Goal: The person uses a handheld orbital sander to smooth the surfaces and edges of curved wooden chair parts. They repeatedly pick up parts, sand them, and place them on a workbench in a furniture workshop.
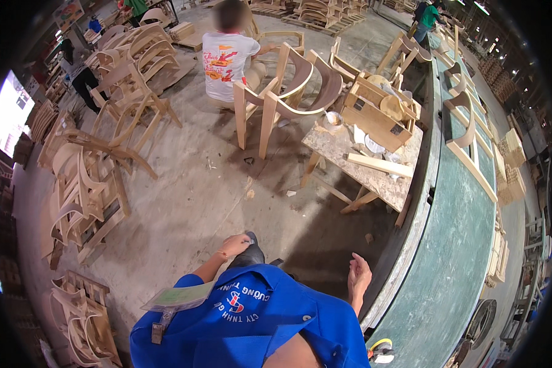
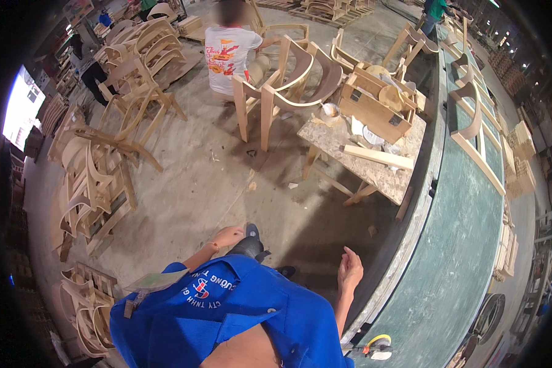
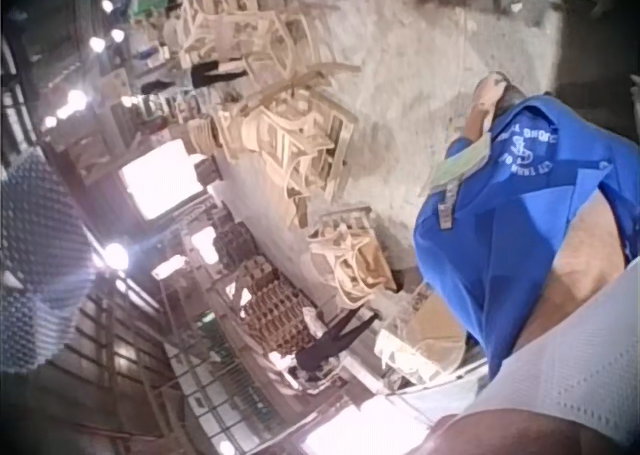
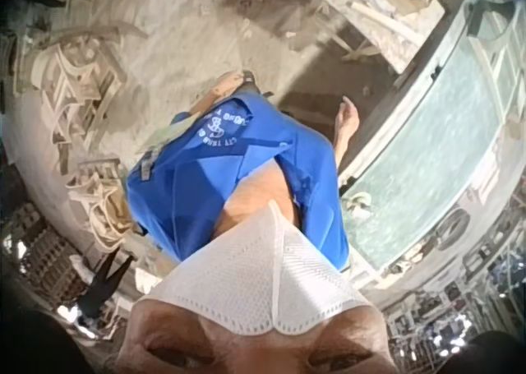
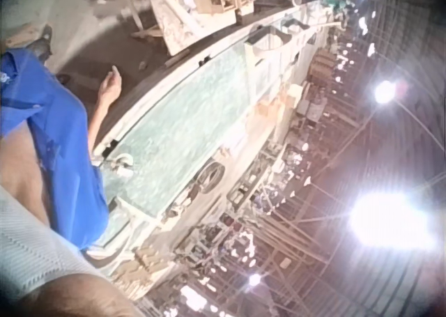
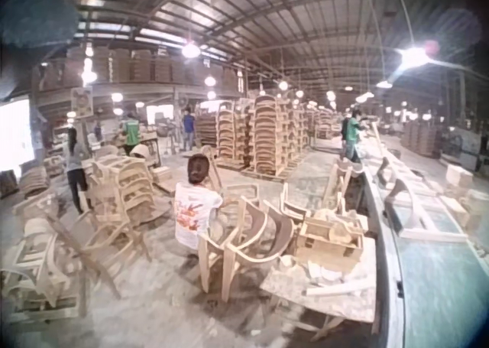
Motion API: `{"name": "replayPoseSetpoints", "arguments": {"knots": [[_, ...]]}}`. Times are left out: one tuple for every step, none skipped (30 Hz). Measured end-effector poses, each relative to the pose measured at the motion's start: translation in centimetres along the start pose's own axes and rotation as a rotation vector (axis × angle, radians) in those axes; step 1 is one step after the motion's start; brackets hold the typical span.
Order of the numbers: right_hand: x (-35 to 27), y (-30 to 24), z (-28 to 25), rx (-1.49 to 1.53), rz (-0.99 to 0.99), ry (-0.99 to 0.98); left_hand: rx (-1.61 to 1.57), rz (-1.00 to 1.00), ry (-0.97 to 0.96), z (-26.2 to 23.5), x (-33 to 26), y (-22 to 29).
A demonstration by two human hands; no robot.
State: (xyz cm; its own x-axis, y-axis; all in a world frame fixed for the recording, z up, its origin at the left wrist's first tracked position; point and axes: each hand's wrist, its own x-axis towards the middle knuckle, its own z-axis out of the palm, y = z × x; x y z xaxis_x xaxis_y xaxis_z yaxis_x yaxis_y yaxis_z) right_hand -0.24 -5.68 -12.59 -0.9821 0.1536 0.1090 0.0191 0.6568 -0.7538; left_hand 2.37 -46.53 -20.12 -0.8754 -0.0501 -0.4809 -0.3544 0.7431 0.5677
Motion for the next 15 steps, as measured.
{"name": "replayPoseSetpoints", "arguments": {"knots": [[1.3,-1.0,0.7,0.005,-0.035,-0.01,-0.032,-0.031,0.026,-0.4,-0.2,-1.2],[2.5,-1.5,1.4,0.017,-0.087,-0.011,-0.133,-0.082,0.007,-0.8,-0.4,-2.2],[3.6,-1.8,2.1,0.021,-0.135,-0.007,-0.235,-0.127,-0.021,-1.3,-0.5,-2.8],[4.5,-1.8,2.4,0.01,-0.178,0.001,-0.34,-0.182,-0.079,-1.6,-0.5,-2.7],[5.0,-2.5,3.3,-0.016,-0.146,-0.03,-0.427,-0.264,-0.114,-2.3,-0.9,-3.7],[5.5,-3.5,4.2,-0.045,-0.117,-0.059,-0.493,-0.362,-0.153,-2.8,-1.5,-5.0],[6.3,-4.4,5.0,-0.077,-0.091,-0.074,-0.527,-0.449,-0.199,-3.2,-1.6,-6.0],[7.0,-5.3,6.0,-0.086,-0.1,-0.09,-0.555,-0.54,-0.232,-3.6,-2.0,-7.3],[7.5,-5.8,6.9,-0.101,-0.103,-0.1,-0.574,-0.605,-0.261,-4.1,-1.8,-8.3],[8.0,-6.3,7.8,-0.118,-0.103,-0.113,-0.591,-0.656,-0.288,-4.5,-1.4,-9.1],[8.2,-7.1,8.9,-0.11,-0.08,-0.126,-0.606,-0.696,-0.297,-5.4,-1.1,-10.0],[8.7,-7.8,10.0,-0.125,-0.078,-0.136,-0.62,-0.718,-0.298,-6.4,-0.4,-10.9],[9.4,-8.5,11.2,-0.14,-0.075,-0.146,-0.633,-0.729,-0.296,-7.6,0.8,-11.8],[9.7,-9.0,11.9,-0.172,-0.062,-0.158,-0.651,-0.732,-0.309,-8.3,2.3,-11.9],[10.1,-9.7,12.8,-0.169,-0.04,-0.169,-0.662,-0.723,-0.3,-9.6,3.8,-12.2]]}}
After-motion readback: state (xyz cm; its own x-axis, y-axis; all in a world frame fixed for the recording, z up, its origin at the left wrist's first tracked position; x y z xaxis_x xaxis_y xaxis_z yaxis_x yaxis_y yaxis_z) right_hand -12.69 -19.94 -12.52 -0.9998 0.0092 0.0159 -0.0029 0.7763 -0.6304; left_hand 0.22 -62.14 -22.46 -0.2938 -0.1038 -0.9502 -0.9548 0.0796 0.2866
